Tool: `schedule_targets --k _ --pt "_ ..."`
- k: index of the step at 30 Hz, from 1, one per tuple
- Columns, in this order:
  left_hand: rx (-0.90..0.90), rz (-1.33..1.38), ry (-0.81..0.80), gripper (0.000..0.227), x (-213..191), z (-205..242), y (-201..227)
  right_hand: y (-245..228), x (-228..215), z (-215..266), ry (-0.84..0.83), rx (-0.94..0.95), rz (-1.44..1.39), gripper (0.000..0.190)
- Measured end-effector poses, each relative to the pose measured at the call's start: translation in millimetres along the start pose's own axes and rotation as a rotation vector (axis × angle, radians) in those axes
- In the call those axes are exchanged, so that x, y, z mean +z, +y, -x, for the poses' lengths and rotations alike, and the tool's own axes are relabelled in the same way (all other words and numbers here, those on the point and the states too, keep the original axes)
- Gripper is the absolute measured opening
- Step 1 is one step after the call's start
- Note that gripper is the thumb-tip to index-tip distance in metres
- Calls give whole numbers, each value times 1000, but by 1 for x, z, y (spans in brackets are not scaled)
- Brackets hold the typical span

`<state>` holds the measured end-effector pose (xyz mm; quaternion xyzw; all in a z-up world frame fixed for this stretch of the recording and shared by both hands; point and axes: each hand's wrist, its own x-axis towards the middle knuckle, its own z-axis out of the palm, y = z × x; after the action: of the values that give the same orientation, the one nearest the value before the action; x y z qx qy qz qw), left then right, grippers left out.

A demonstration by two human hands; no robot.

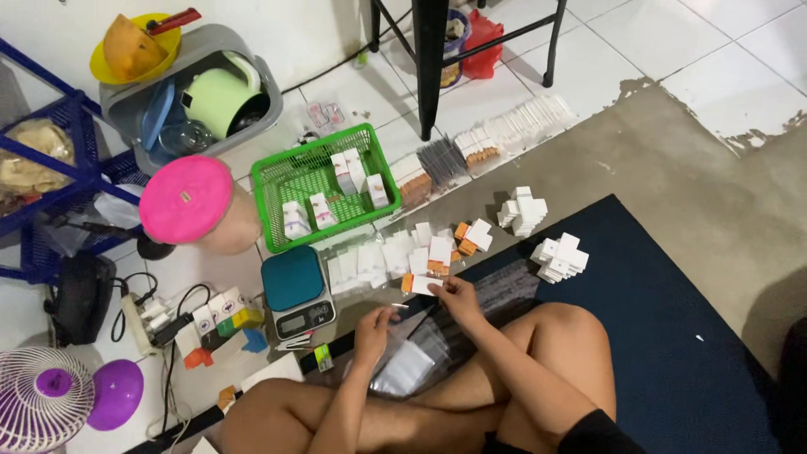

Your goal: The person sits cross-legged on the floor and repeatedly picks up small white boxes with orange labels. They place each box into a clear plastic bag held in their lap, then set the bag down and pick up another box to continue the process.

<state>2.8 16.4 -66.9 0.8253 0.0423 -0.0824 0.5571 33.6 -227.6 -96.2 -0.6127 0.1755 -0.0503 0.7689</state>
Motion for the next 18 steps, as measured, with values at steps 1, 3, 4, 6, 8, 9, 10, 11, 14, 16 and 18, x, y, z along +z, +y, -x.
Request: schedule_targets --k 1,3,4,6,8,9,10,11,14,16,18 --pt "7 16 -6 28 -1 2 -2 4 0 0 3 3 3 18" --pt "2 28 -20 30 -1 -3 -6 11 0 -9 12 -13 -6 19" --pt "-19 39 -35 33 1 -4 -9 15 -2 -11 18 -14 -12 19" --pt "-67 60 -61 32 -1 -2 3 12 -4 -9 18 -11 -22 20" --pt "-117 79 -84 32 -6 -5 18 3 0 -11 15 -6 -33 21" --pt "-134 71 -81 29 -8 -9 27 -6 2 -13 5 4 -33 21" --pt "-163 63 -77 26 -11 -3 32 -11 3 -7 -6 26 -30 21" --pt "-167 63 -80 26 -11 3 28 -10 1 -1 -4 30 -28 21" --pt "-145 43 -24 21 -12 -7 22 -13 5 -6 -12 58 -54 19" --pt "-178 154 45 19 -11 -13 13 -12 7 -8 -8 76 -79 16" --pt "-210 183 65 22 -11 -10 16 -15 6 -6 -10 77 -77 14"
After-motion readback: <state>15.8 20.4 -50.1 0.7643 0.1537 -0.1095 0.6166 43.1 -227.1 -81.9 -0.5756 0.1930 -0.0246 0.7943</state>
